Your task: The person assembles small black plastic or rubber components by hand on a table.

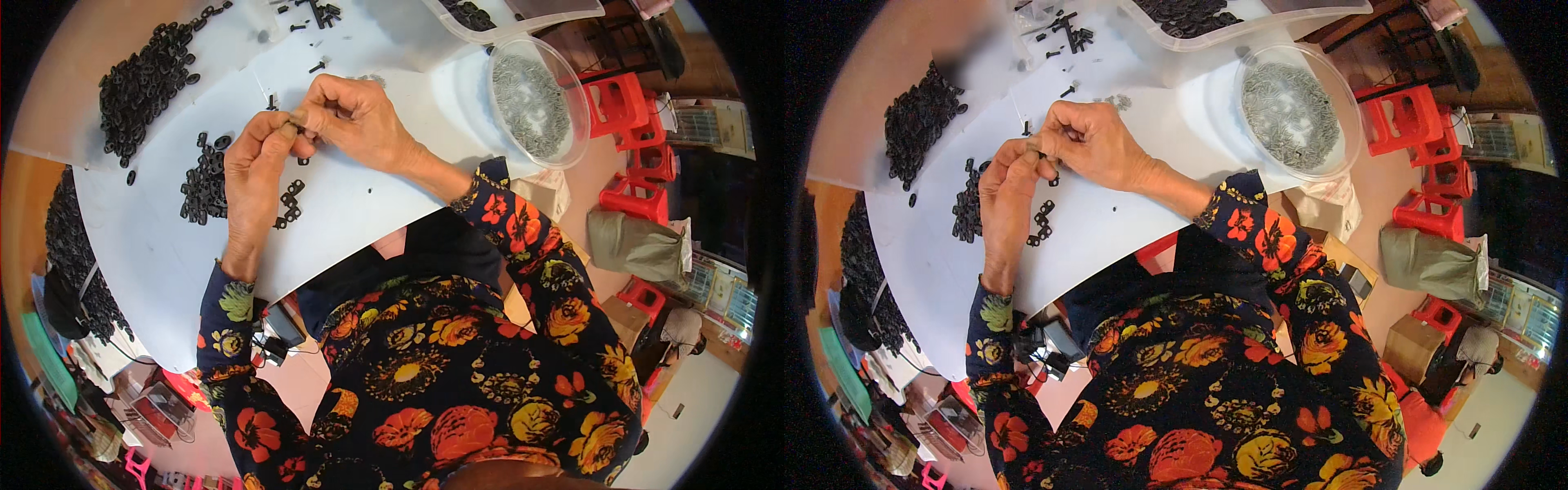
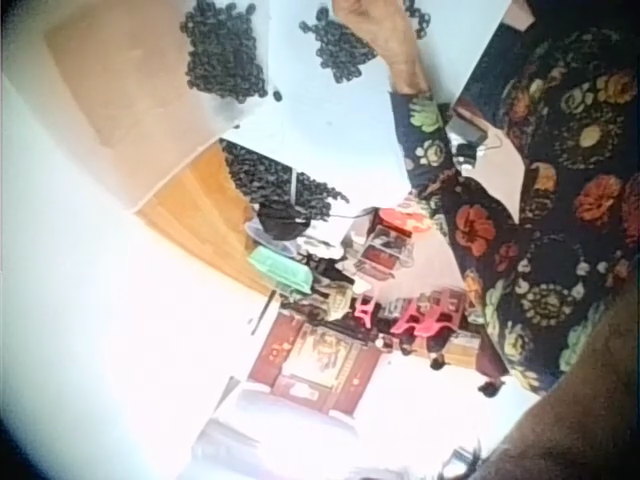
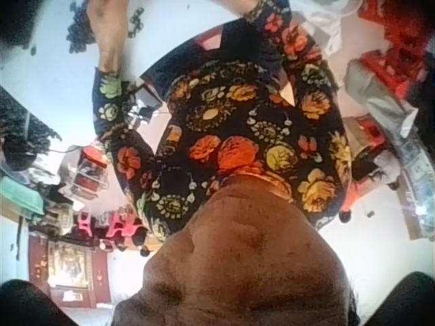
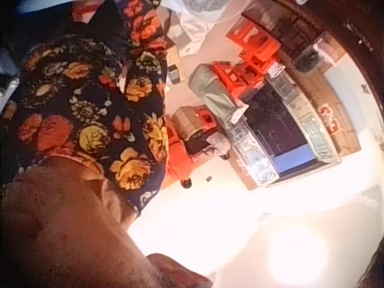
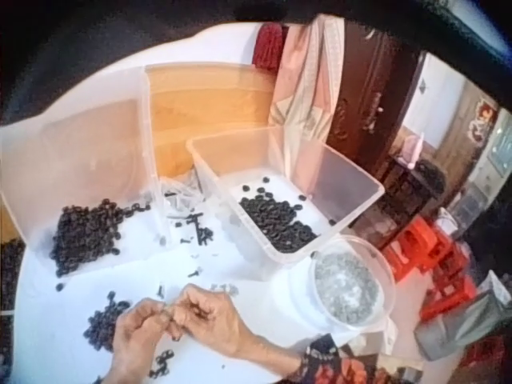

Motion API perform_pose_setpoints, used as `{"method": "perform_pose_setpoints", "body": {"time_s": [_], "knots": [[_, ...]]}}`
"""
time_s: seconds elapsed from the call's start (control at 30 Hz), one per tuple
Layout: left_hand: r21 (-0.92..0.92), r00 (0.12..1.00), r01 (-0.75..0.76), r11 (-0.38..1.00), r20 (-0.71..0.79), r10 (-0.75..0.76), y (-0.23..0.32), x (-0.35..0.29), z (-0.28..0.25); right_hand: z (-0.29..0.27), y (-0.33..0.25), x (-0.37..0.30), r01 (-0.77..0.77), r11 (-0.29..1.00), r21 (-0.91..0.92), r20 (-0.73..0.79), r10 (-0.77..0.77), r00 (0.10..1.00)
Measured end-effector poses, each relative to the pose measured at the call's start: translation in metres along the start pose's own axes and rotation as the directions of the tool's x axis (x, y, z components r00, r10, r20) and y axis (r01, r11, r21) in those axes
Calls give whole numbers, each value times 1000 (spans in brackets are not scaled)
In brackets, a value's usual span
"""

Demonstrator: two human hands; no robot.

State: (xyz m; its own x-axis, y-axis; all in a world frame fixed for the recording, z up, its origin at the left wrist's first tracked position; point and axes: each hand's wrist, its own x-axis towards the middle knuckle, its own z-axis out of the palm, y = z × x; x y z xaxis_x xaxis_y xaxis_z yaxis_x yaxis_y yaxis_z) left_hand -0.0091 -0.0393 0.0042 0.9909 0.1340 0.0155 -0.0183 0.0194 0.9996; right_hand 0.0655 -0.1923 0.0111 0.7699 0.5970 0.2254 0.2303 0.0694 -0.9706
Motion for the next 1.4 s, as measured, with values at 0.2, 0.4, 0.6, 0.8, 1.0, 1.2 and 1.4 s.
{"method": "perform_pose_setpoints", "body": {"time_s": [0.2, 0.4, 0.6, 0.8, 1.0, 1.2, 1.4], "knots": [[-529, 985, 167, 832, 120, -122, 0, 3, 0, -5, 2, -1, 12, 963, 268, 153, -55, 987], [-464, 970, 239, 853, 155, -187, 3, 3, 0, -5, 8, -1, 1, 934, 357, 169, -66, 983], [-42, 997, -22, 999, 66, 25, 9, -5, 4, -8, 5, 0, 73, 997, 12, 105, -74, 992], [92, 997, -72, 993, -26, 74, 10, -6, 4, 0, 8, -3, -35, 994, 104, -30, 38, 999], [358, 990, -119, 926, -24, 136, 23, -1, -9, -1, 4, -3, -113, 980, 163, 23, 110, 994], [639, 911, -129, 758, -225, 345, 26, 20, -76, -7, 11, -2, -67, 990, 120, 52, 61, 997], [900, 972, -212, 381, 154, 178, 29, 9, -82, -7, -3, -1, -144, 981, 128, 104, 131, 986]]}}
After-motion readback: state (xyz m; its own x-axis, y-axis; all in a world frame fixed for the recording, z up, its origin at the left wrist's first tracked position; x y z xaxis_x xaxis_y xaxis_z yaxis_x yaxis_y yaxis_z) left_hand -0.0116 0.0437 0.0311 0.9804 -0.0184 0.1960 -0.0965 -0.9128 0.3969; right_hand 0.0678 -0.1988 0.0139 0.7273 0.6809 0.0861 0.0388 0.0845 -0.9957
